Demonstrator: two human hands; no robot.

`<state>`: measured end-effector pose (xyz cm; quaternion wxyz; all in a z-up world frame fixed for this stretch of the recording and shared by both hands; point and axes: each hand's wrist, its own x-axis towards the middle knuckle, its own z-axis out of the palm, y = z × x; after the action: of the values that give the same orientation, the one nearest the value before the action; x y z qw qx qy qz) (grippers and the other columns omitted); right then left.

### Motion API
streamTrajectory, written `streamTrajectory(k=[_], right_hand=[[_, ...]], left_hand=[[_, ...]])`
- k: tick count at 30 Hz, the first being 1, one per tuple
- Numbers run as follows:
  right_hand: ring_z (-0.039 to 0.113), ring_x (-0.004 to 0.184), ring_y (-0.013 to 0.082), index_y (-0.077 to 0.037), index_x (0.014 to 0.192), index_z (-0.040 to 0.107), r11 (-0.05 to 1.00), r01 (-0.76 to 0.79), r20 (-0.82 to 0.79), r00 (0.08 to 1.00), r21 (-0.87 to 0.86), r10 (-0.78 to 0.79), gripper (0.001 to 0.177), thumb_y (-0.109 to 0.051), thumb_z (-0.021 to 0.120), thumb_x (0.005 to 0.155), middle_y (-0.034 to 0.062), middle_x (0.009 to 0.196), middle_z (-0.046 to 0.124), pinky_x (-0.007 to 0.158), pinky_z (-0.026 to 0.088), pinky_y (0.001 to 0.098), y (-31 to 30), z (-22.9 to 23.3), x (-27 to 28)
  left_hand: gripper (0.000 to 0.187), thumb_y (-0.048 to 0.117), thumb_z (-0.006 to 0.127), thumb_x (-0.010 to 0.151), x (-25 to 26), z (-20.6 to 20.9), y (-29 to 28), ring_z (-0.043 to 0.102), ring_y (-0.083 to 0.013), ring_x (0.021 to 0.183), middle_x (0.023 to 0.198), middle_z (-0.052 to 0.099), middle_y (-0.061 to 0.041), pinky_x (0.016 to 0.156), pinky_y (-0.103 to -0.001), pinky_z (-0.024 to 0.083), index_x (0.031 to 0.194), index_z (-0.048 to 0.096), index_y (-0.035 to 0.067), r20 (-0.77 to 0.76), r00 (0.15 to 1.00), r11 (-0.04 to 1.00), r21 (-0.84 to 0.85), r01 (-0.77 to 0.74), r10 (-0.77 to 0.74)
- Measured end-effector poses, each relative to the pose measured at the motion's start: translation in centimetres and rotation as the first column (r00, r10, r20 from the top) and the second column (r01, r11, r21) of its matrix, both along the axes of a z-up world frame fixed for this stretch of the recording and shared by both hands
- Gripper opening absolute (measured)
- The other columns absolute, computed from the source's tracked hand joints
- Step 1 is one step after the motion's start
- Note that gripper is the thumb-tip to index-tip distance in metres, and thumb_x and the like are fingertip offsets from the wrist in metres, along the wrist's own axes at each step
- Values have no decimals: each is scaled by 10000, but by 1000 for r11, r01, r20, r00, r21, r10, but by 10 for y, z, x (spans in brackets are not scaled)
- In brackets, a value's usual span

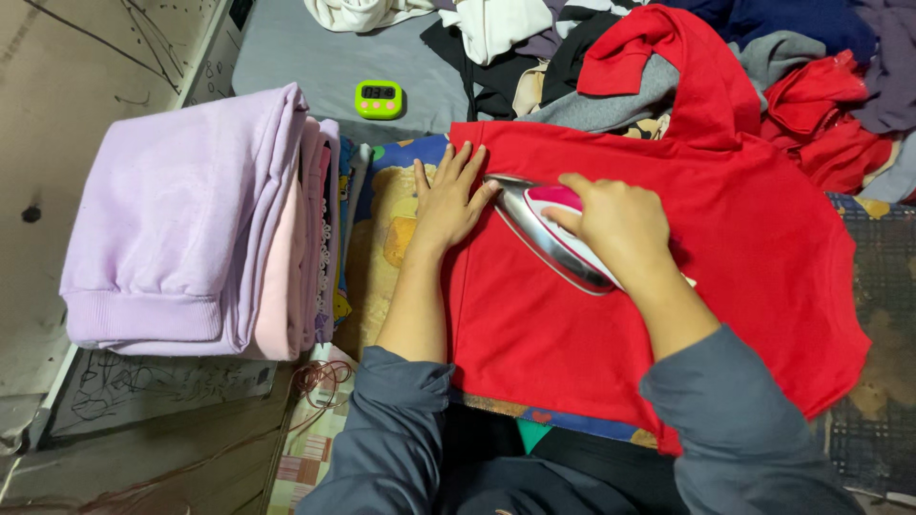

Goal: The person irons a red long-sleeved shirt on an ironing board. They smooth the fabric, iron the sleeves and body, flip the shirt, and continue ironing the other side before folding it.

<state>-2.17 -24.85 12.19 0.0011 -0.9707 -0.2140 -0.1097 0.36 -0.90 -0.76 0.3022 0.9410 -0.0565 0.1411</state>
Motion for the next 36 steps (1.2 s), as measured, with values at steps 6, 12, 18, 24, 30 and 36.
streamTrajectory(k=[6,12,18,24,30,36], right_hand=[[736,787,349,-179,1175,737,989,30,8,999,145,-31,507,-590,737,878,144,851,752,624,557,490,15,-5,48],[723,752,383,-203,1158,738,994,42,-111,993,105,-30,510,-592,734,829,168,818,740,611,553,509,12,10,23],[712,671,375,-198,1193,716,995,-41,-194,979,95,59,489,-557,671,864,162,768,735,549,551,503,-13,16,-69],[721,597,293,-203,1190,725,993,-110,-115,987,42,114,529,-586,677,828,114,693,698,472,553,414,-46,9,-143],[724,622,306,-213,1249,715,992,126,-30,992,23,-125,543,-588,644,863,109,746,720,495,561,422,-102,4,-145],[725,763,416,-232,1294,716,854,516,-49,856,59,-514,588,-666,642,903,202,850,741,609,562,533,-197,4,-92]], left_hand=[[560,456,494,1054,0,6,4,323,-295,1539,1606,458,-89,1222,-654,-40,1545,469,189,20,1000,992,-124,23,-21],[495,393,470,1073,1,7,3,346,-286,1533,1589,487,-71,1216,-688,-48,1525,507,195,-3,999,993,-107,43,-44],[579,466,595,998,-2,10,2,329,-302,1530,1589,462,-100,1197,-695,-41,1502,529,190,2,999,999,-15,39,-39],[660,469,725,899,-4,14,0,312,-331,1522,1595,443,-108,1164,-738,-18,1489,547,233,2,999,996,79,42,-42],[610,431,717,930,-4,11,3,315,-348,1531,1603,445,-123,1159,-756,-17,1493,562,253,11,998,995,76,61,-62],[596,441,707,945,-4,9,5,315,-343,1535,1607,449,-125,1164,-749,-12,1490,572,241,16,997,994,83,74,-75]])
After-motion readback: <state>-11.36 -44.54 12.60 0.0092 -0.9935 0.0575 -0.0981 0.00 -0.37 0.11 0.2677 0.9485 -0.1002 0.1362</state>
